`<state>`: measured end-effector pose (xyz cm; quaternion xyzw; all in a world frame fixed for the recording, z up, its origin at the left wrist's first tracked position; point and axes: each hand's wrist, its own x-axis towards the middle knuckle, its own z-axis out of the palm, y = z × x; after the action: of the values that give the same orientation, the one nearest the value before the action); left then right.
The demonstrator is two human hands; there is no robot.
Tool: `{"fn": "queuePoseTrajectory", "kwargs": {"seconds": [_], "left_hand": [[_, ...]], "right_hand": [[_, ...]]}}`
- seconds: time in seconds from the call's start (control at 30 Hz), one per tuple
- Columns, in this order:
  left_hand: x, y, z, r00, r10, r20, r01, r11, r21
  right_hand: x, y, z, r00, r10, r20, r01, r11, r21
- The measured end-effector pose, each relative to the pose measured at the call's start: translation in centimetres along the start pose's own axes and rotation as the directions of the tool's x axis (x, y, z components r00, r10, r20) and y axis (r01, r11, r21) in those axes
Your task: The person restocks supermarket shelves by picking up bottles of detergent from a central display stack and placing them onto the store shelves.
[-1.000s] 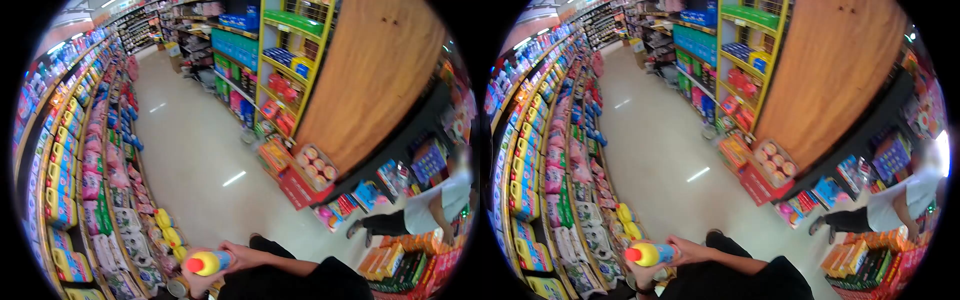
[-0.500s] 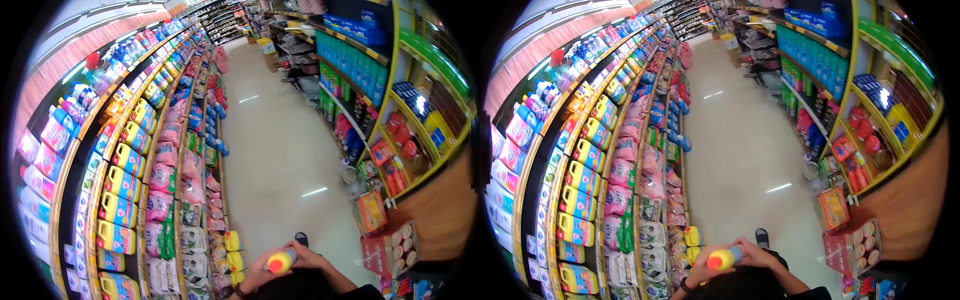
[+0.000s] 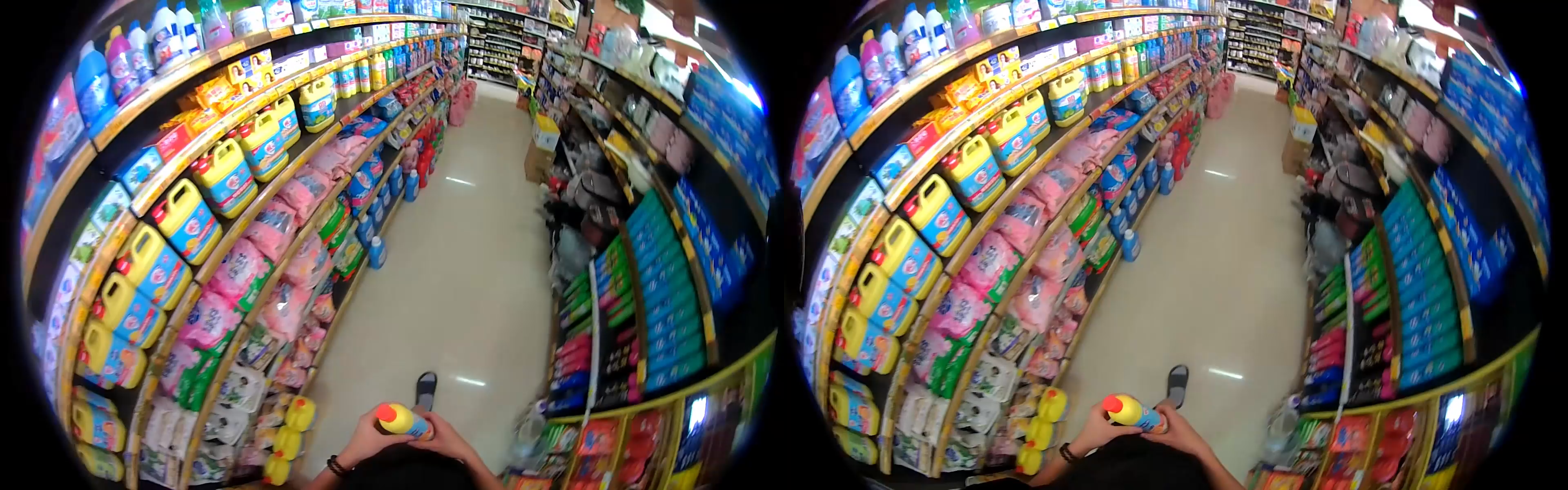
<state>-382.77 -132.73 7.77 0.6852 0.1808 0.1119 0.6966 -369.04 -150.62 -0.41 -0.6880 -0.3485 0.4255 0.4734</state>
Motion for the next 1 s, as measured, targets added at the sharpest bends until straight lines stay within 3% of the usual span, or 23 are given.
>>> {"fn": "queuePoseTrajectory", "kwargs": {"seconds": [0.23,0.27,0.3,0.37,0.47,0.57,0.6,0.77,0.8,0.93,1.0], "left_hand": [[23.8,5.8,0.7,0.992,0.104,0.071,-0.104,0.995,-0.011],[27.2,7.0,0.9,0.979,0.183,0.09,-0.19,0.979,0.08],[29.6,8.1,1.3,0.961,0.258,0.101,-0.271,0.953,0.138],[35.4,9.2,1.2,0.896,0.421,0.14,-0.444,0.857,0.261],[42.8,10.1,0.2,0.902,0.414,0.12,-0.431,0.858,0.281],[50.3,10.0,-1.5,0.884,0.465,0.044,-0.449,0.823,0.347],[52.8,9.9,-2.0,0.89,0.455,0.016,-0.427,0.824,0.373],[65.6,10.0,-4.5,0.893,0.436,-0.11,-0.33,0.801,0.499],[68.3,10.4,-5.1,0.922,0.339,-0.188,-0.229,0.867,0.442],[79.0,10.8,-9.5,0.918,0.165,-0.361,-0.087,0.971,0.223],[84.2,11.6,-12.6,0.905,0.196,-0.377,-0.165,0.98,0.112]], "right_hand": [[13.7,-6.4,-16.8,0.994,0.036,-0.103,-0.039,0.999,-0.029],[16.2,-3.4,-18.7,0.986,-0.015,-0.165,0.015,1.0,-0.002],[18.1,-4.8,-21.0,0.981,-0.038,-0.191,0.02,0.995,-0.093],[22.4,-5.5,-24.4,0.969,-0.137,-0.208,0.131,0.99,-0.046],[27.5,-7.1,-27.2,0.92,-0.143,-0.365,0.134,0.99,-0.05],[33.6,-7.2,-30.2,0.935,-0.115,-0.336,0.123,0.992,0.003],[35.4,-9.6,-31.9,0.959,-0.057,-0.276,0.063,0.998,0.013],[49.0,-10.3,-40.6,0.994,-0.075,-0.08,0.076,0.997,0.01],[52.0,-10.8,-42.6,0.997,-0.066,-0.026,0.066,0.998,-0.02],[64.7,-14.7,-48.5,0.986,-0.152,0.065,0.157,0.986,-0.062],[69.9,-17.5,-51.2,0.983,-0.157,0.1,0.171,0.973,-0.155]]}}
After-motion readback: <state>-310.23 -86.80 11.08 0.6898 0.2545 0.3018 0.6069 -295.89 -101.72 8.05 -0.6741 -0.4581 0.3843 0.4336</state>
